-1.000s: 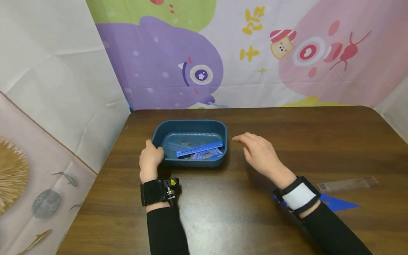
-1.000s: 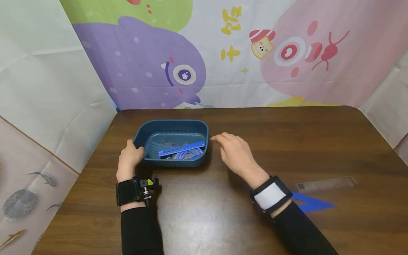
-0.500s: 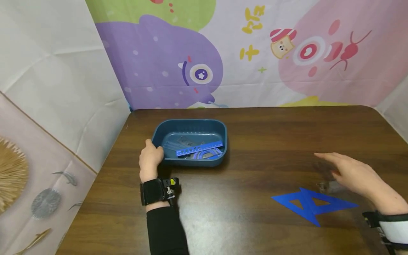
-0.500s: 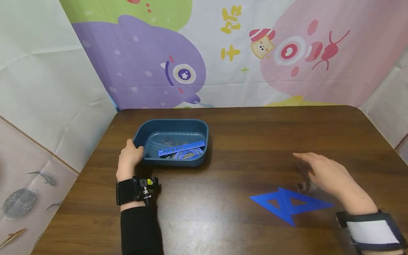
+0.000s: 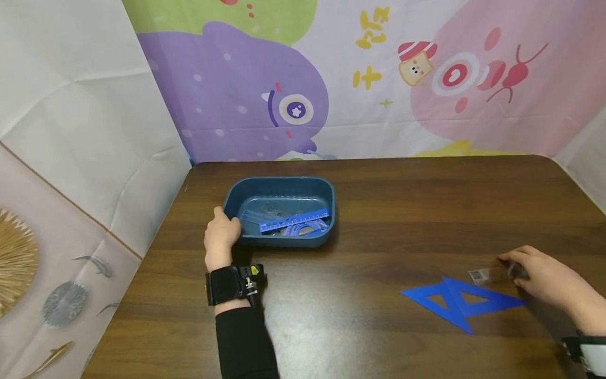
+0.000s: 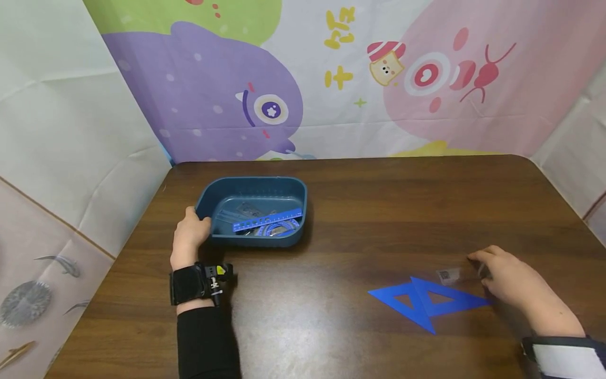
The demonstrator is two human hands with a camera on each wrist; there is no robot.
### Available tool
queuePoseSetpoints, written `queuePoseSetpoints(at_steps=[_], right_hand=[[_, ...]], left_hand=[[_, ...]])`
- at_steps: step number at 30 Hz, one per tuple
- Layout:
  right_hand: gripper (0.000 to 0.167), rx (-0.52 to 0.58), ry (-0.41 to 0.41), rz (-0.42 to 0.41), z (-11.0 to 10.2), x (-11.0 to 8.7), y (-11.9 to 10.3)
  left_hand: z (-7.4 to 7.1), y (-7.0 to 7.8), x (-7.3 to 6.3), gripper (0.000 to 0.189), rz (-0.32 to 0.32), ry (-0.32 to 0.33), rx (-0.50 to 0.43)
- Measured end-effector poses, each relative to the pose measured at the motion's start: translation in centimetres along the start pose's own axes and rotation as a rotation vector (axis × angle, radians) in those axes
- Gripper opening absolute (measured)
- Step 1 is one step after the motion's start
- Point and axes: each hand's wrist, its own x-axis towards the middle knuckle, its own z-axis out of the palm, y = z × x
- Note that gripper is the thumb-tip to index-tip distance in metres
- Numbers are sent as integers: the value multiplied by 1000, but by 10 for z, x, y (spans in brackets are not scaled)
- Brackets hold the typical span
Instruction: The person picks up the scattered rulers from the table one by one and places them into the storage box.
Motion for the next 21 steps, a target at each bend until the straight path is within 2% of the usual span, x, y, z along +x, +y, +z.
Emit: queuePoseSetpoints(at_steps=[8,16,21], right_hand=[[25,-27,65,24,-2,0,-4],[28,-31,72,-18,-5,2,-3],[30,6,45,-4,-3,1,0]], left_hand=[[0,-1,1,58,0,11,-4],[0,0,0,59,-5,4,-10],[0,0,0,59,-8,-1,-5]])
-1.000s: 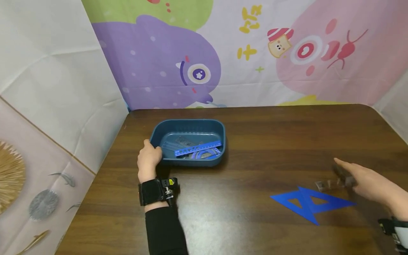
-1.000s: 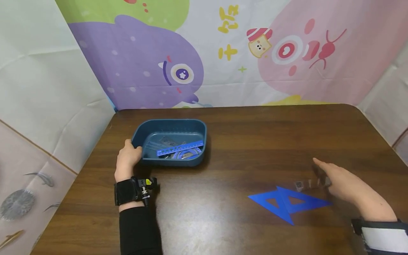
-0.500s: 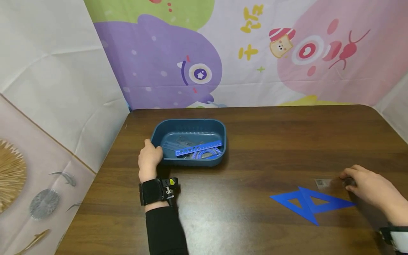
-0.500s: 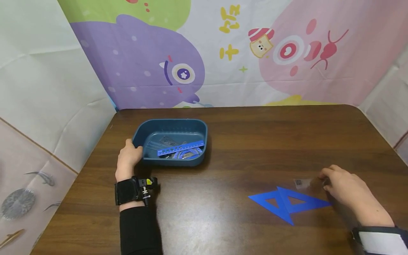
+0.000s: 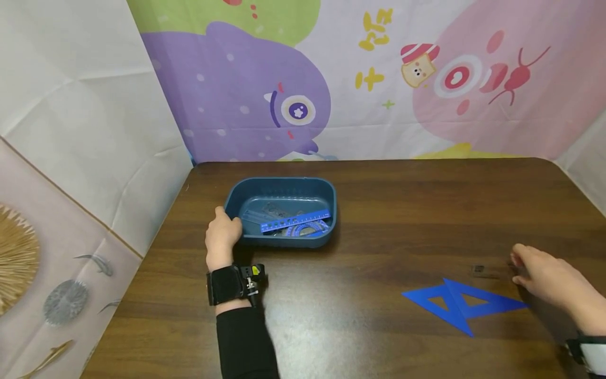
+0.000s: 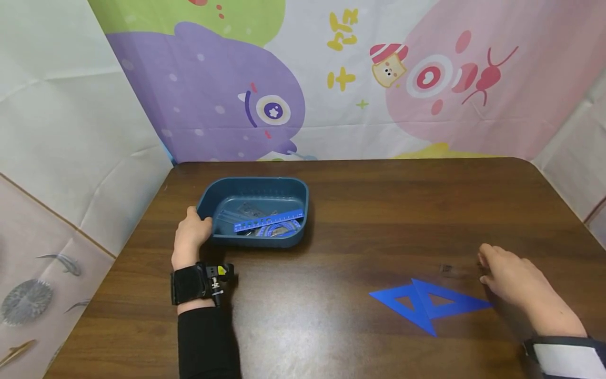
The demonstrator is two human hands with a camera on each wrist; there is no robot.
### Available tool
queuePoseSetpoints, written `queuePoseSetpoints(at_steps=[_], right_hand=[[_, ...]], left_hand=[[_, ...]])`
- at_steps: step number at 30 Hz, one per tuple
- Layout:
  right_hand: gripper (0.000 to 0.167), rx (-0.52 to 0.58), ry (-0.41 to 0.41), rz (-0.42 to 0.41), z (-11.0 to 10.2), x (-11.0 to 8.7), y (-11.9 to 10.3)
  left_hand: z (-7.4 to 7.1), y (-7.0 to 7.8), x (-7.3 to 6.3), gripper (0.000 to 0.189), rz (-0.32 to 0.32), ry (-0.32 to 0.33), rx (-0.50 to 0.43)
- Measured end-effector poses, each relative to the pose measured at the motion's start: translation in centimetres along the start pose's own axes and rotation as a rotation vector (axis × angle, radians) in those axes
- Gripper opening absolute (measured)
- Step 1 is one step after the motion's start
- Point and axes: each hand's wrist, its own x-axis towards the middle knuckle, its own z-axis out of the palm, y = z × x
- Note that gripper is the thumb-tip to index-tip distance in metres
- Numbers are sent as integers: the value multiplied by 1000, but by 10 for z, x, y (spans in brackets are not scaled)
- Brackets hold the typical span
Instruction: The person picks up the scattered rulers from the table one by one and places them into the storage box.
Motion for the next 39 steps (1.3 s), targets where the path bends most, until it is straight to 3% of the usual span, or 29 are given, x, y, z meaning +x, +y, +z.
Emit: queuePoseSetpoints(at_steps=[5,11,17,24,28,33,39], right_hand=[[28,5,36,-36,2,-2,-4],[16,-39,169,-97,-14,4,-24],[14,-93,320,-165,-36,18,-63],[20,-87,551,-375,-52,49,-122],[31,-90,558,-470,-53,70,-156],[40,-105,523,-497,-50,92,-194],[50,-142,577,-579,-41,117,-236]], left_hand=[[1,0,1,59,1,11,6],[1,0,0,59,-1,1,0],[1,0,1,59,-12,0,-10],[1,-1,1,58,-8,12,-1],[0,-2,0,58,-5,5,-2],[1,-1,0,58,-7,0,-6],[1,-2,0,58,-9,6,-12]])
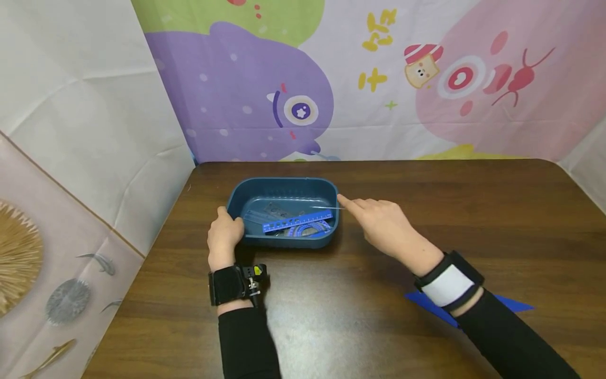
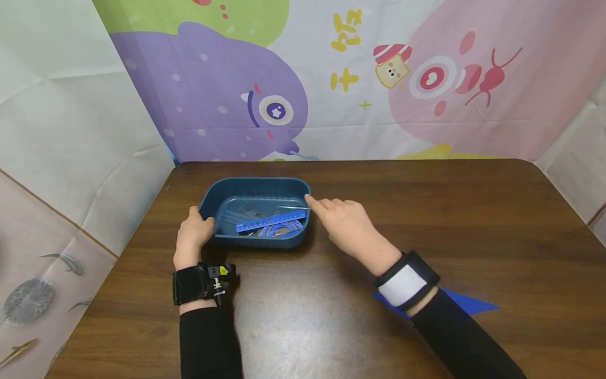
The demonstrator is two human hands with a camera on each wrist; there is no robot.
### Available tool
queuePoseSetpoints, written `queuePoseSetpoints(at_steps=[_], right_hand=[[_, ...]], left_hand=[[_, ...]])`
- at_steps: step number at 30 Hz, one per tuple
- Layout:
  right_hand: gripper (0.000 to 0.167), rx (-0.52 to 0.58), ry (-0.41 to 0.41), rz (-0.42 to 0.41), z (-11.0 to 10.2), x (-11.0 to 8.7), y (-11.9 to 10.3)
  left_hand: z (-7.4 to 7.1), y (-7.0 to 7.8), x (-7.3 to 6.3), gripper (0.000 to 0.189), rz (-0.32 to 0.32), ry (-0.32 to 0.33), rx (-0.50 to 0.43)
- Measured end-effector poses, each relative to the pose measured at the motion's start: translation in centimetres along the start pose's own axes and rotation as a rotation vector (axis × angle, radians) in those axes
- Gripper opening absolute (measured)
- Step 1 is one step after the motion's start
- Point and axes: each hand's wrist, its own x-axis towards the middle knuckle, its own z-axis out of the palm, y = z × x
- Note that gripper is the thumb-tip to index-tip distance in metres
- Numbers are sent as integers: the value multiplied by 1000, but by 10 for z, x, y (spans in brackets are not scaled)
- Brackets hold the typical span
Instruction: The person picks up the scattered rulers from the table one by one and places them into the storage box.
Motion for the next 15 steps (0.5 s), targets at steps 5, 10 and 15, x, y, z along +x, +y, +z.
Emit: queuePoseSetpoints(at_steps=[5,10,15], right_hand=[[32,-33,71,-58,20,28,-22],[22,-99,55,-68,37,48,-43],[15,-99,-33,-40,51,62,-59]], left_hand=[[0,-1,0,58,8,-8,11],[0,0,1,58,9,-6,14],[0,-1,1,58,2,-1,5]])
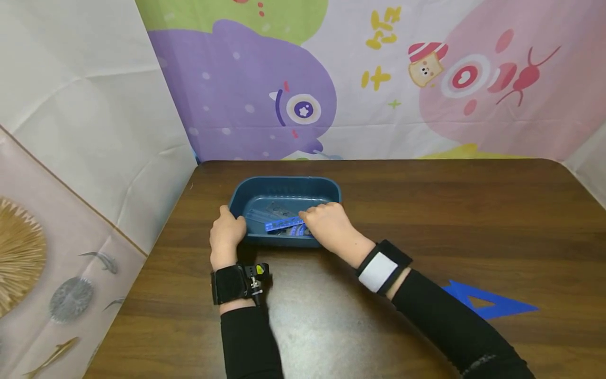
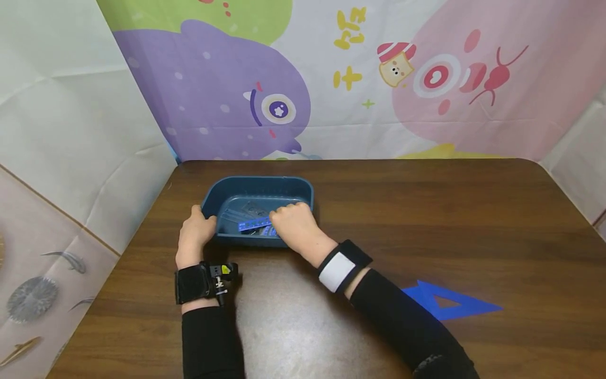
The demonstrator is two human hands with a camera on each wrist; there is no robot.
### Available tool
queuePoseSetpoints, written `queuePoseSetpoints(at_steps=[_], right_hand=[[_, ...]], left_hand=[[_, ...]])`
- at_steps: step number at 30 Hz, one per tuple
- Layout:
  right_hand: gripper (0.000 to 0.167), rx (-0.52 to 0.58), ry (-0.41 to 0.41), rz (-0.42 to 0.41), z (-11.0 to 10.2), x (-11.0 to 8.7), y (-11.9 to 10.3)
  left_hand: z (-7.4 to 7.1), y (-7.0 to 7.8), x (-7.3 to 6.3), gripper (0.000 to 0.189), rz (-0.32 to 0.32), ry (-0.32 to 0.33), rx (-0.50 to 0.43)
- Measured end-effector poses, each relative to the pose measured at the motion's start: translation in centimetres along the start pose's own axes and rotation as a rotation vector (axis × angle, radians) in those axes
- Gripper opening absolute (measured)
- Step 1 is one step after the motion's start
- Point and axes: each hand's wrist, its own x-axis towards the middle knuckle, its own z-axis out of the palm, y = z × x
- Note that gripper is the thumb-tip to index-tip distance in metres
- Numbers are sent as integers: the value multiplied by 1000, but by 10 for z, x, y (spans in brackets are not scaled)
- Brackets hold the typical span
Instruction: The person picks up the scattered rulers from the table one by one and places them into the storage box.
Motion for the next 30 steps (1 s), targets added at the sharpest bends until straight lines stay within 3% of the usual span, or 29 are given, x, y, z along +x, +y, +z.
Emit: queuePoseSetpoints(at_steps=[7,11,17,23,26,30], right_hand=[[22,222,-225,-13,4,8,-4],[26,319,-284,-18,5,8,1],[31,409,-289,0,7,5,9],[31,428,-257,54,-1,-4,21],[30,454,-195,96,-10,-19,34],[31,493,-138,186,-27,-54,59]], left_hand=[[1,0,0,58,6,-1,-6],[0,0,0,58,9,-2,-4],[-2,1,0,59,13,-8,7],[-3,1,1,58,17,1,9],[-2,1,1,58,19,-4,7],[-1,1,0,58,21,-12,5]])
